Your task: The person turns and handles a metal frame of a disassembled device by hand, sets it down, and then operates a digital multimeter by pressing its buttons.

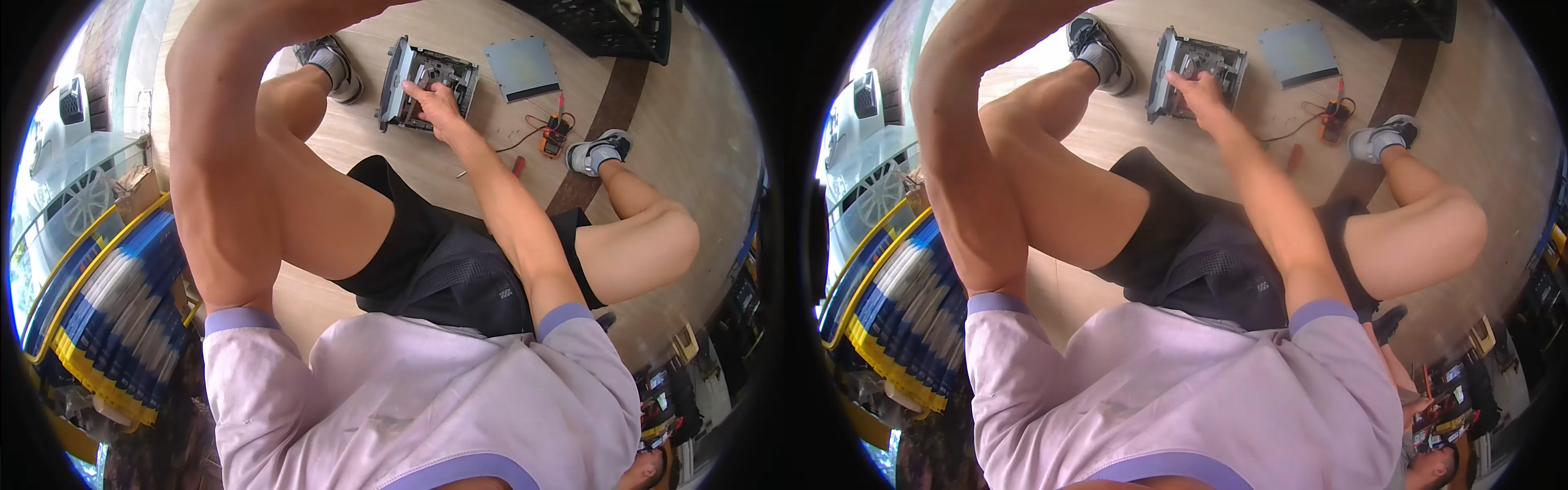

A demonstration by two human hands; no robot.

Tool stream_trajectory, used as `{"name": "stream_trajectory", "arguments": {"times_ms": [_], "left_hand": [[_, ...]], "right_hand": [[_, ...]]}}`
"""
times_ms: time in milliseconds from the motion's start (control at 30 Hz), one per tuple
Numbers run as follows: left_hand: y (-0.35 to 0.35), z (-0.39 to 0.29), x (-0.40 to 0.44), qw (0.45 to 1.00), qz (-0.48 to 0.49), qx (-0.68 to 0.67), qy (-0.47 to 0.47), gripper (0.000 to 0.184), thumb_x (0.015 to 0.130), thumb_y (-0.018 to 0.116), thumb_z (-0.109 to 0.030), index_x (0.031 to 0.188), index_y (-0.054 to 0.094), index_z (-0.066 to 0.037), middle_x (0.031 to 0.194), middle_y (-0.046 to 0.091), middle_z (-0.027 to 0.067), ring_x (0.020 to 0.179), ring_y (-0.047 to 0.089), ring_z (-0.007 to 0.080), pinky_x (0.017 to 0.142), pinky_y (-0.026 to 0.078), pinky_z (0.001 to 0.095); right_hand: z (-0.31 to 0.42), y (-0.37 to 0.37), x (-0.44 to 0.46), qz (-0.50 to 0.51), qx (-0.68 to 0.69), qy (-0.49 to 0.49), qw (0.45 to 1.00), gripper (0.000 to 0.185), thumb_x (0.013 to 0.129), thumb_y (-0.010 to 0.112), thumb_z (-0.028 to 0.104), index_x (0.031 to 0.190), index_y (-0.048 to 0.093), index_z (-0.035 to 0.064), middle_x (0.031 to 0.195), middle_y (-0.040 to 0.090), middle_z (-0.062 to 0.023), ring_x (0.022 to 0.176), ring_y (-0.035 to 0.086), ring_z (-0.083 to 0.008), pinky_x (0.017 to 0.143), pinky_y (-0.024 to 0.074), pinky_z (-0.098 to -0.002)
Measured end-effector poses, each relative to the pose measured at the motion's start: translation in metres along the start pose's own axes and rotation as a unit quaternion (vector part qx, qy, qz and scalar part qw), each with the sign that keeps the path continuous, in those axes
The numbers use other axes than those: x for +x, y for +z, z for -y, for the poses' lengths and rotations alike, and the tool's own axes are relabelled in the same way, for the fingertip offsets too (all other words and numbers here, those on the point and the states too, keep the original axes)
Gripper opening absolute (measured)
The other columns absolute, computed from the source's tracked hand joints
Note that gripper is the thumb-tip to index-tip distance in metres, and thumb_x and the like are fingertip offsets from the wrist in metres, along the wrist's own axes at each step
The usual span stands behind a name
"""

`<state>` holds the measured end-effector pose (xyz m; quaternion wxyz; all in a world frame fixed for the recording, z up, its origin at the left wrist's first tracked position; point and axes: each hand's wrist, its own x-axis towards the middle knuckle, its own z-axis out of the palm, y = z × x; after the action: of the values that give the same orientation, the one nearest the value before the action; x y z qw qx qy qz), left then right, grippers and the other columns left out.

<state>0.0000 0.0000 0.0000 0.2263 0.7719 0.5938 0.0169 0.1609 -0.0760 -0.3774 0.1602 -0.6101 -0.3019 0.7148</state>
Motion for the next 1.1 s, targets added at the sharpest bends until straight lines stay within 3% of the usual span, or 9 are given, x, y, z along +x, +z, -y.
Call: {"name": "stream_trajectory", "arguments": {"times_ms": [200, 500, 633, 700, 800, 867, 933, 1033, 1100], "left_hand": [[0.007, -0.001, 0.003, 0.998, -0.031, 0.000, 0.053, 0.042, 0.097, 0.068, -0.034, 0.125, 0.068, -0.002, 0.104, 0.076, 0.0219, 0.095, 0.075, 0.0363, 0.084, 0.059, 0.0420], [0.011, 0.000, 0.020, 1.000, 0.004, 0.022, -0.012, 0.043, 0.098, 0.066, -0.036, 0.127, 0.067, -0.004, 0.105, 0.076, 0.0198, 0.098, 0.073, 0.0363, 0.088, 0.058, 0.0428], [0.006, -0.005, 0.011, 1.000, -0.007, 0.014, 0.005, 0.043, 0.098, 0.066, -0.036, 0.128, 0.068, -0.006, 0.107, 0.075, 0.0198, 0.100, 0.072, 0.0369, 0.090, 0.057, 0.0436], [0.006, -0.011, 0.016, 0.999, 0.016, 0.038, -0.030, 0.043, 0.097, 0.066, -0.037, 0.128, 0.068, -0.006, 0.109, 0.075, 0.0206, 0.101, 0.071, 0.0373, 0.090, 0.056, 0.0446], [0.018, -0.007, 0.019, 0.996, -0.080, 0.012, 0.046, 0.046, 0.097, 0.067, -0.037, 0.128, 0.067, -0.004, 0.108, 0.074, 0.0227, 0.102, 0.071, 0.0381, 0.091, 0.055, 0.0443], [0.027, -0.011, 0.033, 0.987, -0.159, -0.015, 0.032, 0.051, 0.098, 0.066, -0.040, 0.129, 0.065, 0.000, 0.107, 0.075, 0.0230, 0.101, 0.072, 0.0369, 0.089, 0.056, 0.0437], [0.040, -0.022, 0.049, 0.940, -0.226, -0.254, 0.024, 0.057, 0.099, 0.065, -0.043, 0.130, 0.062, 0.004, 0.104, 0.075, 0.0217, 0.100, 0.072, 0.0345, 0.087, 0.057, 0.0423], [0.046, -0.033, 0.059, 0.863, -0.111, -0.488, 0.067, 0.091, 0.096, 0.068, -0.056, 0.160, 0.027, -0.006, 0.137, 0.056, 0.0121, 0.103, 0.066, 0.0220, 0.092, 0.054, 0.0357], [0.063, -0.066, 0.059, 0.736, -0.064, -0.672, 0.058, 0.088, 0.097, 0.067, -0.055, 0.159, 0.029, -0.005, 0.136, 0.058, 0.0106, 0.102, 0.067, 0.0211, 0.094, 0.054, 0.0396]], "right_hand": [[-0.007, 0.007, 0.014, 0.007, -0.007, -0.024, 1.000, 0.065, 0.084, 0.085, 0.041, 0.125, 0.058, -0.0008, 0.119, 0.068, -0.0122, 0.107, 0.063, -0.0224, 0.096, 0.0476, -0.0388], [0.035, 0.012, -0.020, 0.010, -0.042, -0.031, 0.999, 0.068, 0.086, 0.080, 0.037, 0.128, 0.055, -0.0109, 0.118, 0.067, -0.0181, 0.108, 0.062, -0.0228, 0.101, 0.0469, -0.0366], [0.058, -0.007, -0.041, -0.016, -0.098, -0.098, 0.990, 0.058, 0.089, 0.076, 0.039, 0.118, 0.062, -0.0083, 0.105, 0.068, -0.0115, 0.095, 0.065, -0.0188, 0.086, 0.0517, -0.0326], [0.077, -0.016, -0.060, 0.049, -0.003, -0.132, 0.990, 0.045, 0.092, 0.071, 0.043, 0.102, 0.069, -0.0008, 0.086, 0.067, -0.0036, 0.076, 0.061, -0.0093, 0.067, 0.0478, -0.0254], [0.145, -0.037, -0.124, 0.061, -0.079, -0.188, 0.977, 0.057, 0.091, 0.069, 0.054, 0.102, 0.069, -0.0020, 0.086, 0.066, -0.0026, 0.074, 0.059, -0.0112, 0.065, 0.0459, -0.0290], [0.182, -0.056, -0.153, 0.026, -0.197, -0.237, 0.951, 0.064, 0.089, 0.069, 0.059, 0.103, 0.069, -0.0034, 0.082, 0.065, -0.0012, 0.071, 0.058, -0.0126, 0.063, 0.0449, -0.0309], [0.214, -0.080, -0.185, -0.072, -0.309, -0.303, 0.898, 0.069, 0.087, 0.070, 0.061, 0.108, 0.068, -0.0052, 0.085, 0.069, -0.0100, 0.075, 0.066, -0.0223, 0.068, 0.0494, -0.0369], [0.240, -0.111, -0.230, -0.207, -0.457, -0.374, 0.780, 0.065, 0.085, 0.074, 0.051, 0.118, 0.065, -0.0041, 0.095, 0.072, -0.0224, 0.086, 0.072, -0.0374, 0.079, 0.0555, -0.0447], [0.247, -0.129, -0.249, -0.277, -0.551, -0.427, 0.662, 0.065, 0.084, 0.077, 0.047, 0.121, 0.063, -0.0052, 0.094, 0.072, -0.0230, 0.087, 0.071, -0.0406, 0.080, 0.0565, -0.0470]]}}
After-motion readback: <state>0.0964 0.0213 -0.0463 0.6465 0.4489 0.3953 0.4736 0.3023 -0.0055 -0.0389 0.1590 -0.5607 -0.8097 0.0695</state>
